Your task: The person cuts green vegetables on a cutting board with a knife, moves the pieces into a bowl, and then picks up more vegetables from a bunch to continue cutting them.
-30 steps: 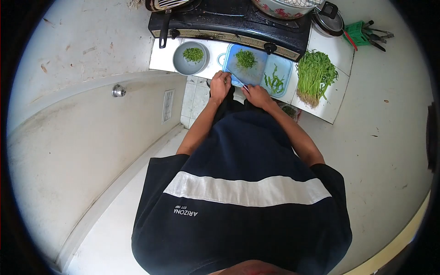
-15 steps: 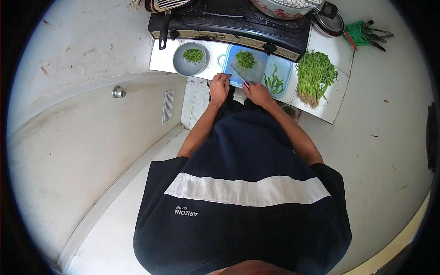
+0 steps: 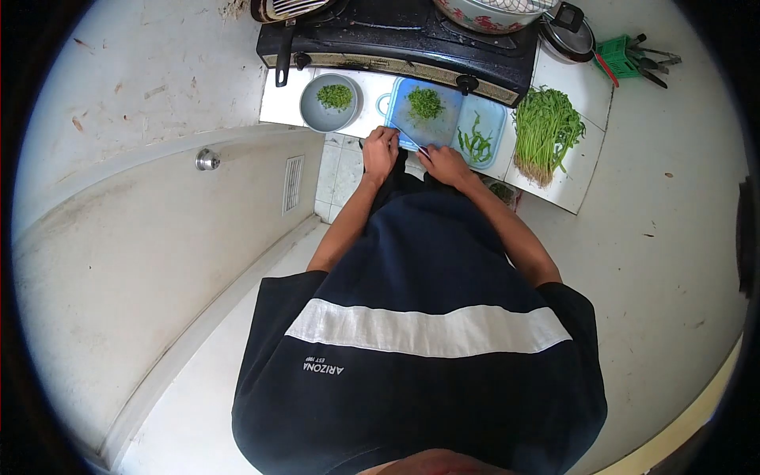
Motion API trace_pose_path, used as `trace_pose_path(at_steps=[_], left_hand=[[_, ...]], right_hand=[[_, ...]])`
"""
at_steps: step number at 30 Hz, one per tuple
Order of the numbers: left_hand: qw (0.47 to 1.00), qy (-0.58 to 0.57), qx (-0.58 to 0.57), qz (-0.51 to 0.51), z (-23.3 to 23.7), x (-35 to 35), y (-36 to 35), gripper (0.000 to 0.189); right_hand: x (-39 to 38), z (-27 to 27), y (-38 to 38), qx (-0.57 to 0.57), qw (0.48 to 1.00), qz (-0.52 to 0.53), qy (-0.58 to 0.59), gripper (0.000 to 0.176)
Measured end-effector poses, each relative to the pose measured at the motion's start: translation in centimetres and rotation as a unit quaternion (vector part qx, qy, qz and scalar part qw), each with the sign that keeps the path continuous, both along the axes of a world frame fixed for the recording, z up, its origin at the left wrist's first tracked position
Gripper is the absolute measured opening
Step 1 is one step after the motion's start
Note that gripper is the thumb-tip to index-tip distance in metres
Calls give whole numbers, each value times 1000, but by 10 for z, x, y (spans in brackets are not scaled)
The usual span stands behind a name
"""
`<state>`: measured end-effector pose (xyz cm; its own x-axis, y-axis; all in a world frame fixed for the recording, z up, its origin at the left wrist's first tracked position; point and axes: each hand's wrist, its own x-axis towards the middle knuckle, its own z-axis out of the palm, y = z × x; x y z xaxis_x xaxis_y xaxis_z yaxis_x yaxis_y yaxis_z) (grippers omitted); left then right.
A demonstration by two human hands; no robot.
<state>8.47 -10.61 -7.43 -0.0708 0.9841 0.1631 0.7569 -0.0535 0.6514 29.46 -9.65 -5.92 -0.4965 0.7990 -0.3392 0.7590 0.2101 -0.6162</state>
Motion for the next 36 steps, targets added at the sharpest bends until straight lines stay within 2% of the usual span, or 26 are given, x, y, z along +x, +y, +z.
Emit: trace_pose_path(at_steps=[8,12,21,36], left_hand=[[1000,1,-7,-2,2,2,-1,9],[1000,-3,-22,6,6,3,-1,9],[999,-15,-26,16,8,3,-3,11],[999,0,-34,6,6,1,-2,12]], right_hand=[[-10,-3,4,26,999,18,-29,47],[-3,-10,-3,31,999,13,-8,47],[-4,1,7,-13,1000,-27,-7,54],[-2,-7,0,7,1000,8,-7,50]])
